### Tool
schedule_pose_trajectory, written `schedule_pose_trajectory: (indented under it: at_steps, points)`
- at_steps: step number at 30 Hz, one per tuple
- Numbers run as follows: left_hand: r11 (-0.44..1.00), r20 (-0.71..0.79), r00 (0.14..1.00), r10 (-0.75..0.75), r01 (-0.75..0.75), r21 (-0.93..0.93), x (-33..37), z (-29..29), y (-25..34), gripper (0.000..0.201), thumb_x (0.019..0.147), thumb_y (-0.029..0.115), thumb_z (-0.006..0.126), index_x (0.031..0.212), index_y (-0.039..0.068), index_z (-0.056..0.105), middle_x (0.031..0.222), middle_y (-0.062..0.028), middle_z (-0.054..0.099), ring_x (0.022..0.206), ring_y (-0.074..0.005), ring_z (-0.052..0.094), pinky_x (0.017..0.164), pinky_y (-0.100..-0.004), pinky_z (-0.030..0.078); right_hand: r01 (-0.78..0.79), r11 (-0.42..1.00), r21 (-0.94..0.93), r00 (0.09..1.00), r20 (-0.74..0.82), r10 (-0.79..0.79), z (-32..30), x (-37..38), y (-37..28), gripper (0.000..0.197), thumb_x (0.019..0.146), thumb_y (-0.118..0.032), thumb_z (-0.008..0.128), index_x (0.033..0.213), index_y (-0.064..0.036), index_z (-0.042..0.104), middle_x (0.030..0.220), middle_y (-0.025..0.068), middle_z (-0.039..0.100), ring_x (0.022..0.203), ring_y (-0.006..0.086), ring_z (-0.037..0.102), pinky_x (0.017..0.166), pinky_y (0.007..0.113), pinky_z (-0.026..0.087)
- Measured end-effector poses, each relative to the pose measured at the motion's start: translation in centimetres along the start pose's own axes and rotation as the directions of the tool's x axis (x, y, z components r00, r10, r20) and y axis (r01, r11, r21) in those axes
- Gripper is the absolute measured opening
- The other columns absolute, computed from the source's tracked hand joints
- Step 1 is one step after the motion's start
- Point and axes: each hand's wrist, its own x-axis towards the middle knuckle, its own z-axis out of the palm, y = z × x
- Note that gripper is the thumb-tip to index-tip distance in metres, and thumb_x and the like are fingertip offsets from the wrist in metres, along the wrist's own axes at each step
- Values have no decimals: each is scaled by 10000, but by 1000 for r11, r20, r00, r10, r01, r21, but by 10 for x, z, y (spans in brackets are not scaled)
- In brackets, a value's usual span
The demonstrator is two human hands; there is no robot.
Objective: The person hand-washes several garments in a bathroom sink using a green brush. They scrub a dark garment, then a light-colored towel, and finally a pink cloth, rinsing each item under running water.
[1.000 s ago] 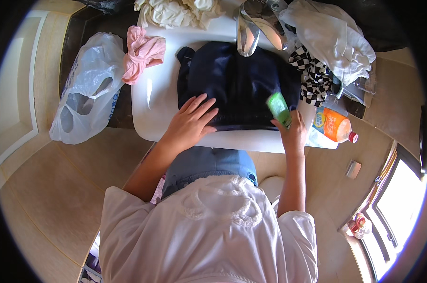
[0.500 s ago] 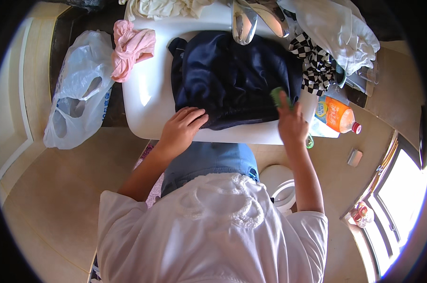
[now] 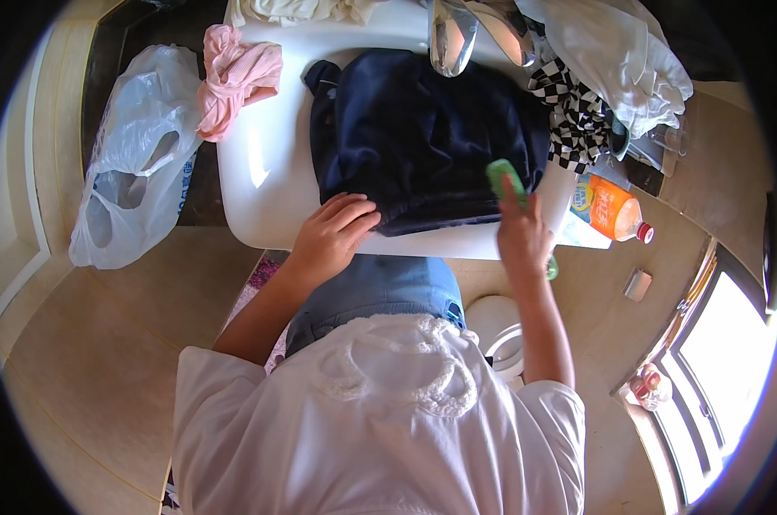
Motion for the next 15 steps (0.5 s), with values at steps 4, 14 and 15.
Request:
schedule_pose_trajectory:
  at_steps: [4,14,15]
  points:
    - [999,84,996,36,-36,-5,4,-2,-4,224,814,98,703,1026,26,691,1124,-82,649,1099,-292,591,921,-407,511,257,865,431,951,48,-306,-21,-19,-109,501,931,-243,584,1415,-300,471,1049,130,563,761,318,660,569,384,573]
    - [998,13,999,-51,50,36,8,11,4,204,818,100,705,1007,25,690,988,-87,624,998,-285,595,834,-393,522,100,937,334,995,-35,-94,-16,-9,-45,486,914,-168,593,1384,-251,504,1003,134,547,752,306,659,556,406,571]
    - [998,15,1000,-22,21,62,11,13,4,205,814,95,708,1006,25,691,968,-85,615,977,-285,594,819,-390,524,184,889,420,982,-29,-189,-23,-10,-75,477,914,-182,593,1377,-255,505,1006,134,548,758,309,658,570,402,574]
